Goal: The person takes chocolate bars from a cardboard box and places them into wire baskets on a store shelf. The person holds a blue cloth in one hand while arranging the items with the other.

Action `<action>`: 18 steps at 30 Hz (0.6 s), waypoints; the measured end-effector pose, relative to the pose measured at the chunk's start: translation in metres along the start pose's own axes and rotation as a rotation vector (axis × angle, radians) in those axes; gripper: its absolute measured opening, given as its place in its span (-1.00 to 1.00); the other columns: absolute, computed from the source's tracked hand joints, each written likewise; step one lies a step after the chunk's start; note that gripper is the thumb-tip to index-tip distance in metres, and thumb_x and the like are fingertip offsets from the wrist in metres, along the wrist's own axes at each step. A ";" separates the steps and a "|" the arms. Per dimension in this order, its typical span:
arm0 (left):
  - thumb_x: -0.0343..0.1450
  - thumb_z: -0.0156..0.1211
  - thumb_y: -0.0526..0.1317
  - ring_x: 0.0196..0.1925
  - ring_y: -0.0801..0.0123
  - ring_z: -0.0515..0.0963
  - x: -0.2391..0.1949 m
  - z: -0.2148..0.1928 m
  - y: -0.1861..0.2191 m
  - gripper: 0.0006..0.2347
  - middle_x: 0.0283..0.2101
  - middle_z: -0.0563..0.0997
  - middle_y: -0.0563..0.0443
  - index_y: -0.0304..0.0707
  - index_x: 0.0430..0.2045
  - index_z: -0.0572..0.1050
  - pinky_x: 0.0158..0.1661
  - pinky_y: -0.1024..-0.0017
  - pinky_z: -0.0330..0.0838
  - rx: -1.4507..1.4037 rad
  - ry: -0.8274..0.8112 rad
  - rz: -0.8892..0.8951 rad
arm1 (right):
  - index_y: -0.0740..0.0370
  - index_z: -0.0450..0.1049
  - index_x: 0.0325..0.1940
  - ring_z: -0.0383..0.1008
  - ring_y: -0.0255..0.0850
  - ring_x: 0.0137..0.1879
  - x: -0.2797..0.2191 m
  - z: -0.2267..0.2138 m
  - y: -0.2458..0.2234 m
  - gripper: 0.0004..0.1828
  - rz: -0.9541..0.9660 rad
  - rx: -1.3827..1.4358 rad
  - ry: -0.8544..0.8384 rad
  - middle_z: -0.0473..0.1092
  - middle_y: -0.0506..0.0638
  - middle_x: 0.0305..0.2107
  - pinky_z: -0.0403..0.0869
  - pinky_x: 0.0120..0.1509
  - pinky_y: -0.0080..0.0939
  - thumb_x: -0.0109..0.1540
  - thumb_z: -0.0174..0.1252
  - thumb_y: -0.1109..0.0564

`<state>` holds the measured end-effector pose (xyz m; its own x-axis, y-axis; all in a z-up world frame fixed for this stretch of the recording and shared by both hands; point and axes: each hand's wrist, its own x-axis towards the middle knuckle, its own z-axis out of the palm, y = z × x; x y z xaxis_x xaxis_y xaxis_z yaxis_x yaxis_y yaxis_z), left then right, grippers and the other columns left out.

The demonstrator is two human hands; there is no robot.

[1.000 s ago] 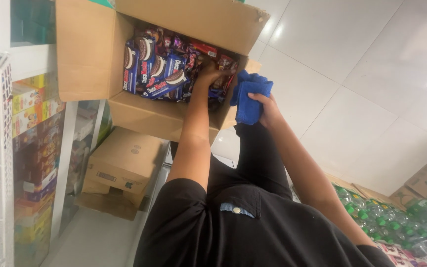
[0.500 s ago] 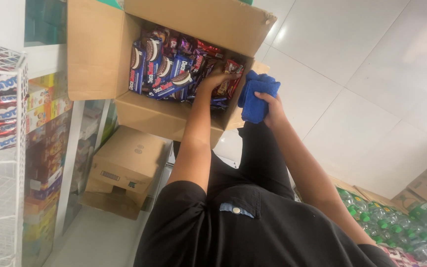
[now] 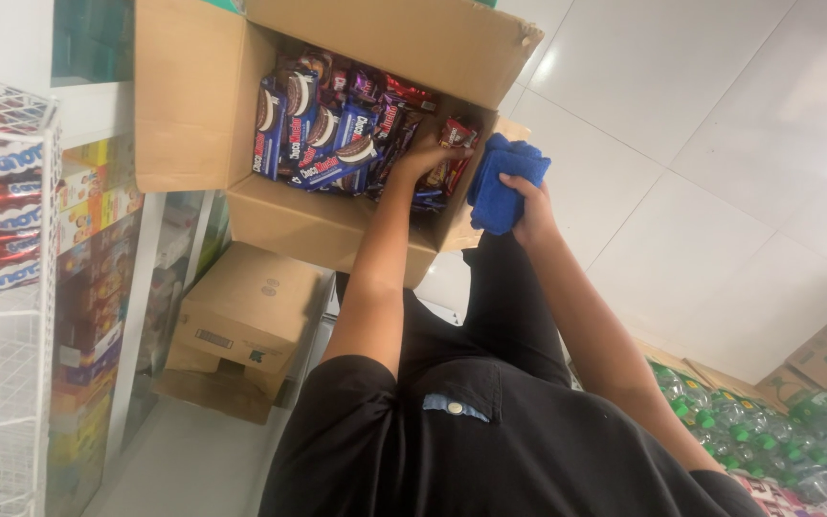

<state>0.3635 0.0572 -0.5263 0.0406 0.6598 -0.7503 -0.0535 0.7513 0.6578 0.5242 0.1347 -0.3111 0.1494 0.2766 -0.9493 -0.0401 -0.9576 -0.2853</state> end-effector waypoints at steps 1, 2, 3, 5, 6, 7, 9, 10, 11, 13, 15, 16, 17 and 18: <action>0.08 0.72 0.11 0.23 -0.16 0.46 0.001 0.002 -0.008 -0.21 0.01 0.50 -0.39 -0.47 0.03 0.46 0.22 0.13 0.40 0.002 0.002 0.001 | 0.08 0.21 0.43 0.24 0.29 0.39 0.000 0.002 0.000 -0.04 -0.001 0.001 -0.003 0.26 0.29 0.24 0.29 0.35 0.45 0.04 0.56 0.12; 0.07 0.73 0.08 0.25 -0.14 0.46 0.002 0.004 -0.015 -0.21 0.05 0.50 -0.37 -0.46 0.06 0.45 0.25 0.13 0.37 -0.041 -0.014 -0.008 | 0.07 0.23 0.42 0.27 0.27 0.35 0.000 0.004 0.001 -0.04 -0.004 0.008 0.012 0.28 0.27 0.21 0.32 0.31 0.43 0.03 0.56 0.12; 0.07 0.75 0.05 0.28 -0.12 0.45 0.001 0.008 -0.024 -0.20 0.09 0.50 -0.36 -0.44 0.08 0.44 0.28 0.13 0.34 -0.085 -0.031 -0.020 | 0.05 0.24 0.41 0.30 0.25 0.32 -0.002 0.005 0.001 -0.05 -0.005 0.014 0.029 0.29 0.25 0.18 0.34 0.28 0.41 0.02 0.57 0.12; 0.06 0.76 0.02 0.28 -0.10 0.46 -0.005 -0.004 -0.010 -0.20 0.09 0.52 -0.34 -0.42 0.08 0.42 0.28 0.13 0.33 -0.126 -0.039 -0.024 | 0.04 0.23 0.42 0.28 0.27 0.34 0.001 0.006 0.001 -0.04 -0.008 0.013 0.033 0.28 0.27 0.20 0.33 0.29 0.43 0.02 0.57 0.11; 0.06 0.77 0.00 0.28 -0.08 0.46 -0.008 -0.010 -0.004 -0.21 0.09 0.53 -0.33 -0.40 0.09 0.41 0.28 0.14 0.32 -0.168 -0.049 -0.028 | 0.03 0.21 0.44 0.27 0.29 0.36 0.002 0.007 0.001 -0.02 -0.011 0.013 0.039 0.26 0.28 0.22 0.31 0.31 0.45 0.03 0.58 0.10; 0.06 0.77 0.00 0.28 -0.08 0.46 -0.007 -0.010 -0.004 -0.21 0.09 0.53 -0.33 -0.40 0.09 0.41 0.28 0.14 0.32 -0.166 -0.048 -0.028 | 0.03 0.21 0.44 0.27 0.29 0.36 0.002 0.007 0.001 -0.02 -0.010 0.014 0.037 0.26 0.28 0.22 0.31 0.31 0.45 0.03 0.58 0.10; 0.07 0.76 0.06 0.33 0.06 0.46 -0.005 -0.008 -0.005 -0.14 0.22 0.54 -0.18 -0.07 0.25 0.37 0.31 0.18 0.33 -0.233 -0.078 -0.088 | 0.05 0.22 0.42 0.28 0.28 0.35 0.003 0.006 0.001 -0.04 -0.042 0.028 0.057 0.26 0.29 0.22 0.33 0.28 0.46 0.03 0.57 0.09; 0.07 0.76 0.06 0.33 0.06 0.46 -0.007 -0.019 -0.006 -0.14 0.22 0.54 -0.18 -0.07 0.25 0.37 0.31 0.18 0.33 -0.231 -0.078 -0.087 | 0.05 0.22 0.42 0.28 0.28 0.35 0.001 0.009 -0.001 -0.04 -0.043 0.030 0.056 0.26 0.29 0.22 0.33 0.28 0.46 0.03 0.57 0.09; 0.10 0.73 -0.05 0.14 0.19 0.53 -0.009 -0.028 -0.008 -0.21 0.04 0.58 -0.06 -0.09 0.22 0.37 0.16 0.26 0.41 -0.394 -0.075 -0.111 | 0.05 0.21 0.44 0.27 0.30 0.36 -0.001 0.011 -0.004 -0.03 -0.041 0.034 0.054 0.25 0.30 0.23 0.31 0.30 0.48 0.03 0.58 0.10; 0.13 0.71 -0.17 -0.05 0.31 0.60 -0.004 -0.039 -0.023 -0.26 -0.13 0.61 0.07 -0.11 0.19 0.36 0.01 0.35 0.48 -0.558 -0.072 -0.136 | 0.05 0.20 0.45 0.26 0.31 0.37 -0.003 0.009 -0.006 -0.01 -0.038 0.036 0.054 0.25 0.31 0.25 0.30 0.31 0.49 0.03 0.58 0.10; 0.13 0.71 -0.11 0.09 0.23 0.58 0.010 -0.045 -0.050 -0.22 0.02 0.60 -0.02 -0.22 0.24 0.37 0.12 0.33 0.45 -0.552 -0.123 -0.197 | 0.04 0.22 0.43 0.31 0.29 0.34 0.000 0.004 -0.003 -0.06 -0.028 0.000 -0.057 0.29 0.29 0.20 0.33 0.29 0.47 0.06 0.55 0.11; 0.13 0.71 -0.11 0.09 0.23 0.58 0.001 -0.041 -0.045 -0.22 0.02 0.60 -0.02 -0.22 0.24 0.37 0.12 0.33 0.45 -0.554 -0.120 -0.198 | 0.04 0.22 0.43 0.31 0.29 0.34 0.003 0.005 -0.001 -0.06 -0.026 -0.003 -0.059 0.29 0.29 0.20 0.33 0.29 0.47 0.06 0.55 0.11; 0.15 0.68 -0.07 0.24 0.06 0.47 -0.006 -0.037 -0.040 -0.17 0.17 0.50 -0.18 -0.28 0.30 0.31 0.21 0.22 0.37 -0.480 -0.157 -0.239 | 0.04 0.22 0.44 0.30 0.31 0.35 0.006 0.006 0.001 -0.06 -0.031 0.004 -0.076 0.28 0.29 0.22 0.32 0.30 0.49 0.06 0.56 0.12; 0.16 0.66 -0.04 0.38 -0.11 0.37 -0.013 -0.034 -0.035 -0.12 0.32 0.41 -0.34 -0.33 0.36 0.25 0.31 0.10 0.28 -0.406 -0.194 -0.279 | 0.05 0.21 0.45 0.30 0.33 0.36 0.009 0.008 0.004 -0.06 -0.036 0.011 -0.093 0.28 0.30 0.23 0.30 0.31 0.51 0.07 0.56 0.13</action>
<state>0.3313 0.0214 -0.5416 0.2903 0.4546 -0.8421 -0.3952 0.8584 0.3271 0.5176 0.1341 -0.3217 0.0581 0.3173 -0.9465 -0.0472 -0.9462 -0.3201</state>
